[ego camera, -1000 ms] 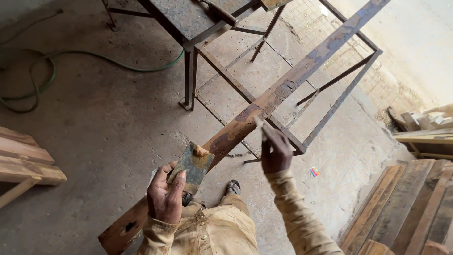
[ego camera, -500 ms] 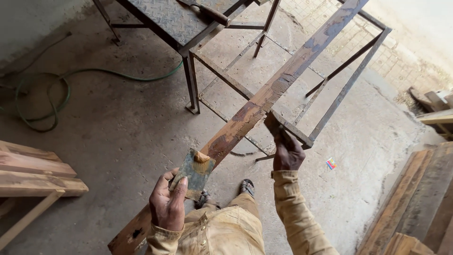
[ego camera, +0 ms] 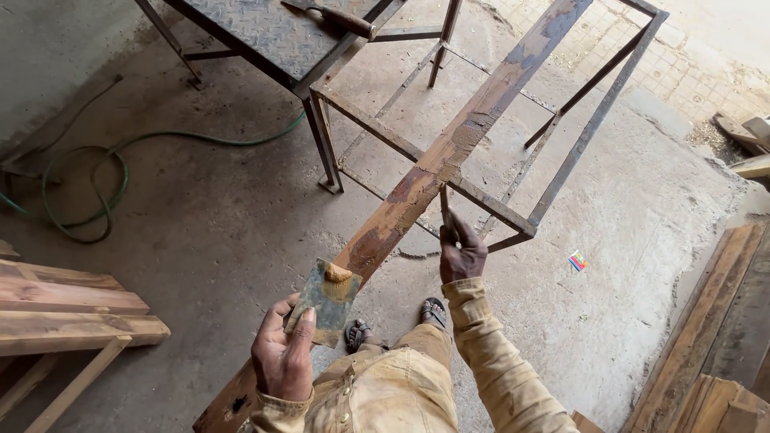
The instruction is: The person applies wood filler to holes and damaged spots along a long wooden plank, scooping filler from a board with a small scraper and pressing it into each defect, then smoothing the filled areas by hand along the plank.
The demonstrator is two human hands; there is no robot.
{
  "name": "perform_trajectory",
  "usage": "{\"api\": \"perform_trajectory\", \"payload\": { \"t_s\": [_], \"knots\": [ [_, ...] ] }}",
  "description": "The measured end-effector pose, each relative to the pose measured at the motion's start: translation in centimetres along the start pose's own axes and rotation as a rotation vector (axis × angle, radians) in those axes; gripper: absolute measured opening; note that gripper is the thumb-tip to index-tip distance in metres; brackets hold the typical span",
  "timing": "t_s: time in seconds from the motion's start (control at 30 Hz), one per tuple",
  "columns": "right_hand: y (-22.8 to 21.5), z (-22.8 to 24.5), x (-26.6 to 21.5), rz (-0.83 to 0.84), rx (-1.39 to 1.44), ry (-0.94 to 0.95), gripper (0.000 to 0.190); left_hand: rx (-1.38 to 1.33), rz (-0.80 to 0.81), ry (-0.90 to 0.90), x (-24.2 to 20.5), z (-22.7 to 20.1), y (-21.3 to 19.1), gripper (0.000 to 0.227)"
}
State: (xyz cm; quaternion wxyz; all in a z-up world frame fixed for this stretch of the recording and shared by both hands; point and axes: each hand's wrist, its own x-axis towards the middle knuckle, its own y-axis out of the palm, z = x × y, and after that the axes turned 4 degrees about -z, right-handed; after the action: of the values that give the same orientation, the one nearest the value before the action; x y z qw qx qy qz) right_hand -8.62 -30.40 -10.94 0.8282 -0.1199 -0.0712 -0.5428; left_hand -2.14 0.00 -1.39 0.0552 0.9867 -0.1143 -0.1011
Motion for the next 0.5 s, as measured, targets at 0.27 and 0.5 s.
{"api": "perform_trajectory", "payload": {
  "t_s": [0.27, 0.5],
  "knots": [
    [-0.8, -0.5, -4.9, 0.162, -0.159, -0.06, 0.031, 0.044, 0.01, 0.008, 0.4, -1.1, 0.7, 0.029],
    [-3.2, -4.2, -3.9, 0.072, 0.079, 0.027, 0.033, 0.085, -0.022, 0.024, 0.7, -2.8, 1.0, 0.03]
  ]
}}
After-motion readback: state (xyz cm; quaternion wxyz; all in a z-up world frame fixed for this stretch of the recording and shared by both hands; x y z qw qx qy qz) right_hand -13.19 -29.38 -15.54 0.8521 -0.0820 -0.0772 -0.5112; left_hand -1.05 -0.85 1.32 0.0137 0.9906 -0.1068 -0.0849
